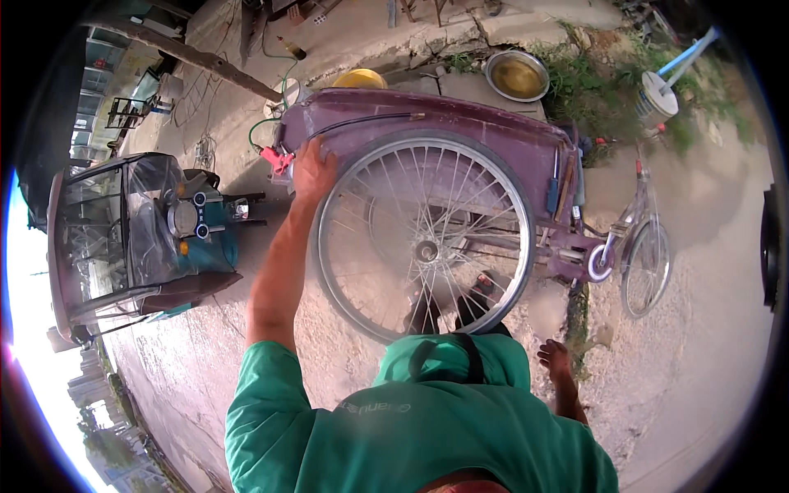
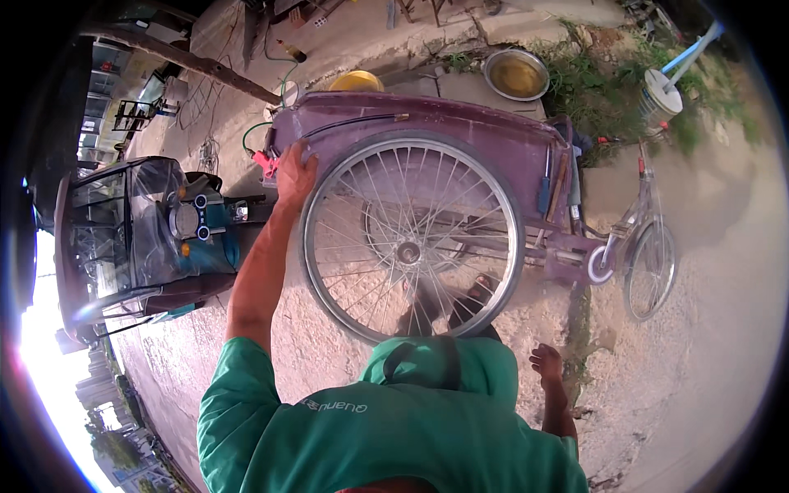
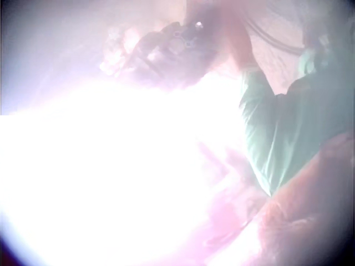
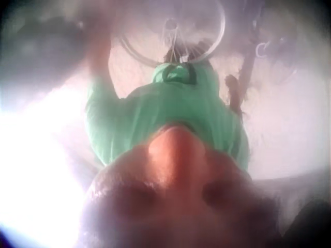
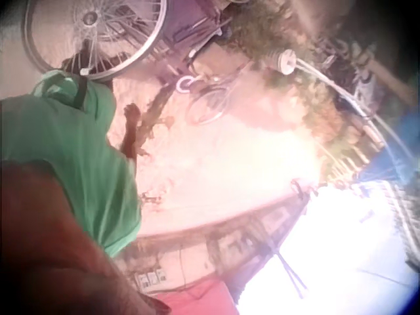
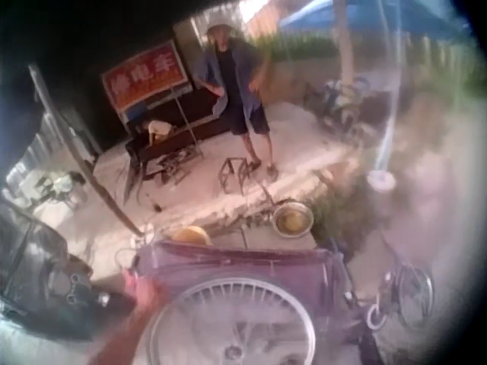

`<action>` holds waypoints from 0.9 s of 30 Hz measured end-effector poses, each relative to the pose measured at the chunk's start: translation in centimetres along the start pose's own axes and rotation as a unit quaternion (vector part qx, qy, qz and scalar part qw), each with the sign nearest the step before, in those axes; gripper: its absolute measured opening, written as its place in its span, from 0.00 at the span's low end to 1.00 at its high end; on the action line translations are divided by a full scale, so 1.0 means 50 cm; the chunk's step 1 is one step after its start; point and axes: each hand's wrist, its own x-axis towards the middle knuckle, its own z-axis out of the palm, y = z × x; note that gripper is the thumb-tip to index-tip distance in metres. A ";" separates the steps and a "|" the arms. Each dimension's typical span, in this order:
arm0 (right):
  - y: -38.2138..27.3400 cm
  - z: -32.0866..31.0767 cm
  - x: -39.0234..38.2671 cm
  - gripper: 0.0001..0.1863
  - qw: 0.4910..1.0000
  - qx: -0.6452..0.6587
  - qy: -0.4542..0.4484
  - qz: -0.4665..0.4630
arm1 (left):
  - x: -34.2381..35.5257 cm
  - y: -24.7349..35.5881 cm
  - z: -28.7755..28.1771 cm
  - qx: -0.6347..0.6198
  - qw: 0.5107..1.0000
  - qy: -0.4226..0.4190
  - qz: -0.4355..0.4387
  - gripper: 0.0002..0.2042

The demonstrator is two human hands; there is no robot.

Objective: The person uses a pry tool to remove a tire from a bicycle wheel, then uses an air pump to inflate the tire and checks the valve by hand.

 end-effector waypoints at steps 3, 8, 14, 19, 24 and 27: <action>0.036 0.007 -0.080 0.21 1.000 0.020 0.023 0.008 | 0.059 -0.048 0.028 0.105 0.993 0.045 -0.005 0.24; 0.190 -0.004 -0.128 0.23 0.998 0.027 0.040 0.038 | 0.074 -0.136 0.049 0.170 0.982 -0.079 -0.032 0.23; 0.196 0.095 -0.192 0.20 0.998 0.039 0.038 0.030 | 0.086 -0.228 0.021 0.077 0.984 -0.161 -0.014 0.17; 0.055 0.202 -0.199 0.22 0.998 0.019 0.015 -0.054 | 0.051 -0.250 -0.123 -0.035 0.991 -0.107 0.066 0.14; -0.156 0.381 -0.241 0.20 0.975 -0.016 -0.065 -0.213 | -0.025 -0.262 -0.261 -0.134 0.988 -0.080 -0.015 0.16; -0.235 0.486 -0.236 0.19 0.947 -0.048 -0.143 -0.283 | -0.104 -0.271 -0.334 -0.117 0.993 -0.020 -0.015 0.15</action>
